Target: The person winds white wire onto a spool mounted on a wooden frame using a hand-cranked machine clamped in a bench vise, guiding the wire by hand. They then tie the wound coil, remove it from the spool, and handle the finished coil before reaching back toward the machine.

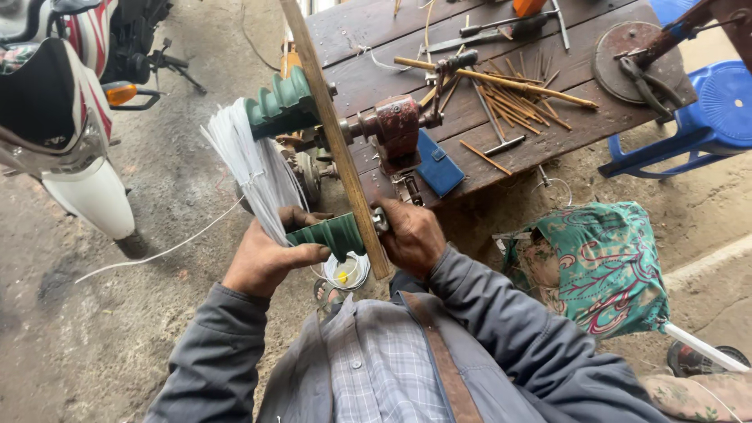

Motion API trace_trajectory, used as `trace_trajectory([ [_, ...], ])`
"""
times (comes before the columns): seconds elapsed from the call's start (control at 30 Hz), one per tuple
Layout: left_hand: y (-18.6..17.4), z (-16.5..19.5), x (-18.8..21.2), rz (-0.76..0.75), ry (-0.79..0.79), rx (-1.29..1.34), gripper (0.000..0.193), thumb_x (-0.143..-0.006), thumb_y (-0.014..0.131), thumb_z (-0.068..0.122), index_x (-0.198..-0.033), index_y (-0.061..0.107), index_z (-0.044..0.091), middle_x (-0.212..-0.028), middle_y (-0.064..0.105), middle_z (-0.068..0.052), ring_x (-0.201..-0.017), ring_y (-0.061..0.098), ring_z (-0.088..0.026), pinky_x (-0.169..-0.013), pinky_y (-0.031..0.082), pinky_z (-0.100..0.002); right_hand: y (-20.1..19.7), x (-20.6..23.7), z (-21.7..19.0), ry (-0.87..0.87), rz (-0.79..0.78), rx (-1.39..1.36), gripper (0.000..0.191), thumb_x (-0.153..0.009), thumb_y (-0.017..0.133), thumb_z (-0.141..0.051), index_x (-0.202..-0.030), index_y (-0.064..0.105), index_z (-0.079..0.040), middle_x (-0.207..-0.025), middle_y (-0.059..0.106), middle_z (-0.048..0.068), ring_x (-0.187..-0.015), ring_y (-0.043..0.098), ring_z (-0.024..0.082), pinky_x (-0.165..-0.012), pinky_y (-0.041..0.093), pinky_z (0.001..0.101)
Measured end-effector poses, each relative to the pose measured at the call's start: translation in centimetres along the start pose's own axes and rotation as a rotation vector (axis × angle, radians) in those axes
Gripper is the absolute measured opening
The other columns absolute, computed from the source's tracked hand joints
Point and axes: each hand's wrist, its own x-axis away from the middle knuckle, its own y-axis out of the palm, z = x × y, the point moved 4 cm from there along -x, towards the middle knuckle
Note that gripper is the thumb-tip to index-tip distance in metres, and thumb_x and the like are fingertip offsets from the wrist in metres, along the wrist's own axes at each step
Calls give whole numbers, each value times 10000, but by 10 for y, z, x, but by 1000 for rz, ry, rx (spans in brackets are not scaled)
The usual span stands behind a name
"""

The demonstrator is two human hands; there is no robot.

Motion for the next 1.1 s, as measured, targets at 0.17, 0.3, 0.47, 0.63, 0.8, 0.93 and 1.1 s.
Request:
trace_trajectory([
  [0.17, -3, -10, -2, -29, -29, 84, 444, -641, 876, 72, -1016, 670, -49, -1031, 747, -102, -864, 712, -159, -771, 600, -295, -5, 24, -13, 27, -13, -324, 471, -1060, 534, -122, -1481, 465, 78, -1223, 677, 243, -1100, 702, 319, -937, 550, 383],
  [0.3, -6, -20, -6, -12, -2, -42, 498, -646, 906, 109, -1059, 677, -48, -961, 718, -104, -828, 692, -163, -734, 578, -293, 2, 41, -9, 491, -90, -623, 485, -1081, 529, -224, -1490, 511, 37, -1005, 681, 101, -779, 601, 144, -716, 530, 246],
  [0.47, -11, -27, -10, -4, 49, -190, 526, -649, 906, 187, -1066, 678, -37, -926, 707, -84, -809, 694, -165, -724, 589, -304, 3, 31, -10, 1098, -267, -1124, 253, -1069, 543, -277, -1113, 631, -44, -724, 531, 18, -493, 398, 52, -384, 312, 210],
  [0.63, -6, -23, -10, -27, 75, -232, 491, -657, 880, 190, -1046, 689, -39, -930, 719, -87, -838, 699, -174, -750, 586, -323, -26, 31, -32, 1290, -230, -1227, 171, -1047, 531, -257, -1053, 601, -101, -737, 567, -14, -507, 379, 38, -417, 299, 218],
  [0.8, -5, -13, -12, 18, 63, -106, 446, -638, 866, 106, -1021, 679, -26, -914, 712, -69, -809, 708, -161, -743, 597, -319, -38, 39, -21, 779, -115, -746, 356, -1075, 526, -314, -1300, 679, -84, -776, 617, 6, -620, 466, 29, -519, 389, 200],
  [0.93, -2, -10, -2, -17, -4, -21, 380, -659, 867, 29, -988, 690, -41, -888, 698, -64, -785, 680, -152, -713, 558, -300, -9, 43, -1, 477, -8, -688, 465, -1106, 549, -354, -1351, 630, 33, -949, 670, 12, -804, 578, 31, -681, 493, 205],
  [1.1, -3, -3, -1, -1, -52, 16, 365, -654, 855, 13, -982, 702, -40, -884, 711, -60, -779, 690, -149, -707, 565, -287, 13, 30, 14, 295, -31, -727, 554, -1092, 523, -405, -1435, 579, 27, -965, 677, -16, -774, 578, 28, -679, 503, 197],
])
